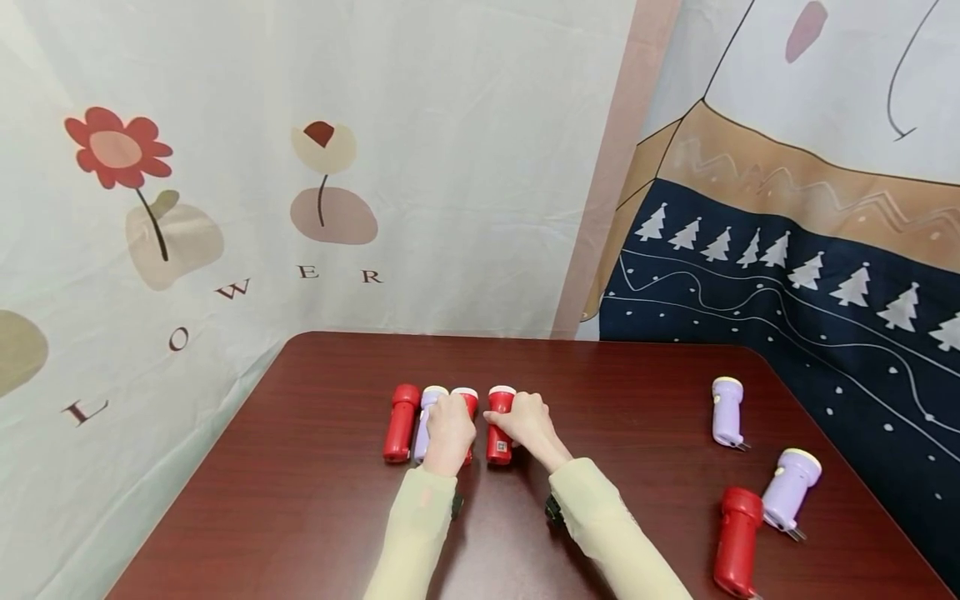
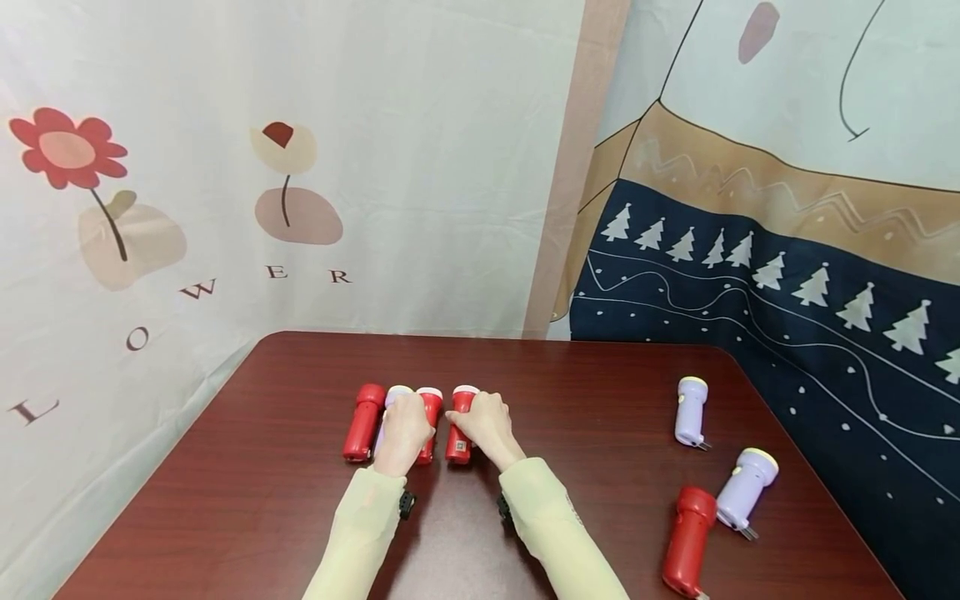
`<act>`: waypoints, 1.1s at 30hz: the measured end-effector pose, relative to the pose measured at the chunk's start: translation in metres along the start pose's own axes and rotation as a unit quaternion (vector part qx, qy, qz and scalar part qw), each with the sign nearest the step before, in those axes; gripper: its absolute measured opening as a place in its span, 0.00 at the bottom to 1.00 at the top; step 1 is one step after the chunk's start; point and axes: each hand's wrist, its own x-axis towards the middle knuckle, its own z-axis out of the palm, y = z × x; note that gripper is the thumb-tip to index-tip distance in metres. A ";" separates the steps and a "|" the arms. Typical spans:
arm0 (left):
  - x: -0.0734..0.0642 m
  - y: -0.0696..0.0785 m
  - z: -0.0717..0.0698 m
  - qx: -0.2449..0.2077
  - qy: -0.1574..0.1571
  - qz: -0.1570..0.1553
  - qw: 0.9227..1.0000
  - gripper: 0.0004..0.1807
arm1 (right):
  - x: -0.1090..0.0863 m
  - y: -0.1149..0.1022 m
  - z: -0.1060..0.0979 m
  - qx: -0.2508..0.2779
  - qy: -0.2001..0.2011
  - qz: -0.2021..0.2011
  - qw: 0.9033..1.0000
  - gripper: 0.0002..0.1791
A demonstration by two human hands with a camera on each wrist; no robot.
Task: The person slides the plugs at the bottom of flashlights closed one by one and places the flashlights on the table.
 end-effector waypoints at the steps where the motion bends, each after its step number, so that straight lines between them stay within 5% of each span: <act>1: 0.000 0.000 0.000 -0.001 -0.003 -0.002 1.000 0.04 | 0.000 -0.001 0.001 -0.010 0.004 -0.003 1.000 0.22; 10: 0.001 0.001 0.000 0.000 -0.004 -0.011 1.000 0.07 | 0.003 -0.007 0.013 -0.028 0.005 -0.020 0.999 0.19; 19: -0.002 0.001 0.002 0.004 0.027 0.004 1.000 0.04 | 0.001 -0.013 0.015 -0.042 0.021 -0.033 0.998 0.21; 33: -0.001 -0.003 0.002 0.013 0.017 0.015 1.000 0.04 | 0.000 -0.012 0.017 -0.043 0.017 -0.036 0.998 0.22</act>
